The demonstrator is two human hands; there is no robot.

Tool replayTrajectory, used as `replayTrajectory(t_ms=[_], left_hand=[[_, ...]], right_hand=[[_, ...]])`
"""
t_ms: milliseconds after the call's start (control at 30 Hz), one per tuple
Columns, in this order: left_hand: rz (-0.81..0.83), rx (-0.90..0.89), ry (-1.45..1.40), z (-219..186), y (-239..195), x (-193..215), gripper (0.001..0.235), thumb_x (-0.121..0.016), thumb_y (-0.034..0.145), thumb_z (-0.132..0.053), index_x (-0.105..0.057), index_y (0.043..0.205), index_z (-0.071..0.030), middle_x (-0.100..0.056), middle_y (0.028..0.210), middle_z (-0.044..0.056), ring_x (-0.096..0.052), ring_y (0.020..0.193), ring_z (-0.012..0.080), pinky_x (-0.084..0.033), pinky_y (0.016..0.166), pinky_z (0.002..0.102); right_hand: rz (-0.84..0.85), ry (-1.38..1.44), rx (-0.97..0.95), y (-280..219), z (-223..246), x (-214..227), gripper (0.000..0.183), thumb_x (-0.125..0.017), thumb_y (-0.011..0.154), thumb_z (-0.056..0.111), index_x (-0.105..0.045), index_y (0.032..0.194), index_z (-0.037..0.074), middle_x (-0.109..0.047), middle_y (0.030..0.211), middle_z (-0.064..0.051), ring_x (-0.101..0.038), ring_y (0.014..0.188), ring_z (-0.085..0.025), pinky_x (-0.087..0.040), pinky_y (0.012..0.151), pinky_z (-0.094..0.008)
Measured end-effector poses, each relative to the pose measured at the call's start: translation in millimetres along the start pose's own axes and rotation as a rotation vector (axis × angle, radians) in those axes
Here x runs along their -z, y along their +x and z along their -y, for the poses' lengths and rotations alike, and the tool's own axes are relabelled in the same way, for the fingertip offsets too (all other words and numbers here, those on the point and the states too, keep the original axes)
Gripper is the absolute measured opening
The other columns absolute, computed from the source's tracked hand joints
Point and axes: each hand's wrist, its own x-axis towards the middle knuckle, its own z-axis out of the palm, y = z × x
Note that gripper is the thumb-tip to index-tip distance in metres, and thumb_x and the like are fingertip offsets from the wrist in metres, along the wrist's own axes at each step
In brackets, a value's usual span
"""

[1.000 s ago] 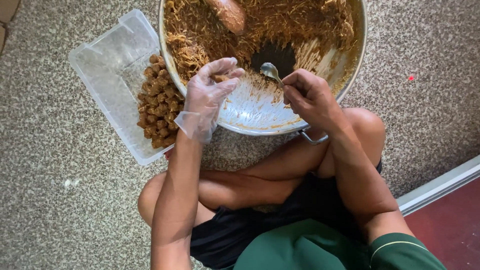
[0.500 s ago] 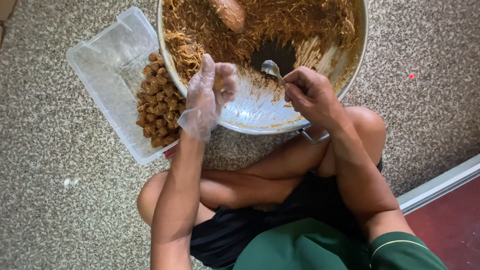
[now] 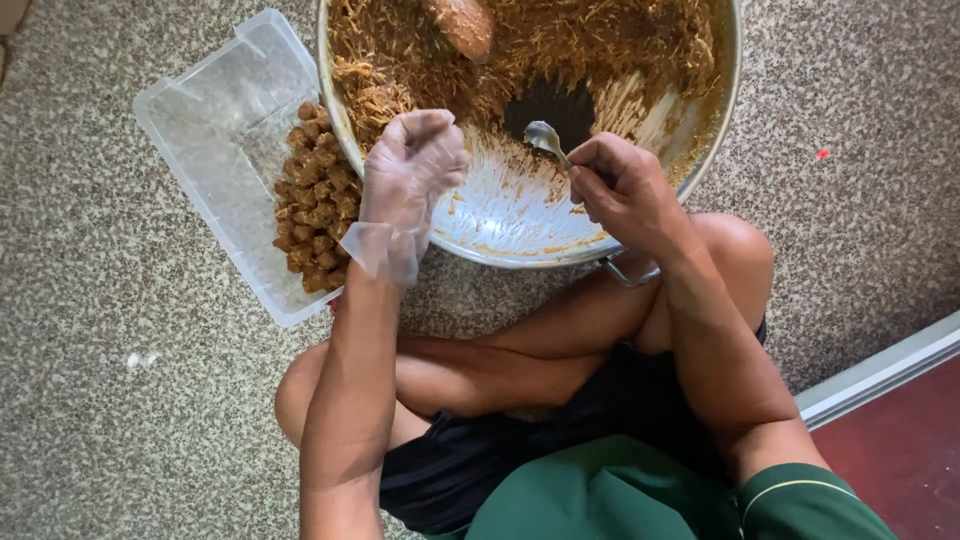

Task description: Scooping a fibrous food mixture from a large metal bowl into a plastic container using a spoon and hands.

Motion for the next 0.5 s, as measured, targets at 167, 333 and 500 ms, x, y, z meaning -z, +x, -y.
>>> replayTrajectory(t_ms=[167,333,500], left_hand=[[-0.063,0.088,0.217,-22,-14,-21,0.033,-0.065,0.093,-0.025,-0.067,0.116,-0.001,-0.072,0.073,0.007,-0.057,0.043,0.0067,-0.041,0.035,0.018],[0.302,0.162,-0.579,-9,2,10,0.041,-0.045,0.1,0.015,-0.043,0.141,0.011,-0.058,0.129,0.035,-0.067,0.112,0.0461,-0.068,0.091,0.043],[0.141,-0.243,-0.217,-45,-9,16,0.019,-0.072,0.1,-0.011,-0.077,0.083,-0.004,-0.078,0.106,0.014,-0.059,0.045,0.0085,-0.048,0.034,0.019]], right_hand=[[0.002,0.012,0.015,1,-3,0,0.007,-0.064,0.103,-0.001,-0.059,0.1,0.002,-0.062,0.074,-0.004,-0.053,0.055,-0.009,-0.042,0.046,-0.022],[-0.014,0.01,-0.043,-1,2,2,0.004,-0.064,0.103,0.0,-0.061,0.102,0.002,-0.064,0.075,-0.004,-0.053,0.055,-0.009,-0.042,0.047,-0.022],[-0.012,0.036,-0.076,-2,8,3,0.004,-0.062,0.103,-0.001,-0.062,0.102,0.003,-0.064,0.076,-0.003,-0.051,0.057,-0.007,-0.038,0.048,-0.02]])
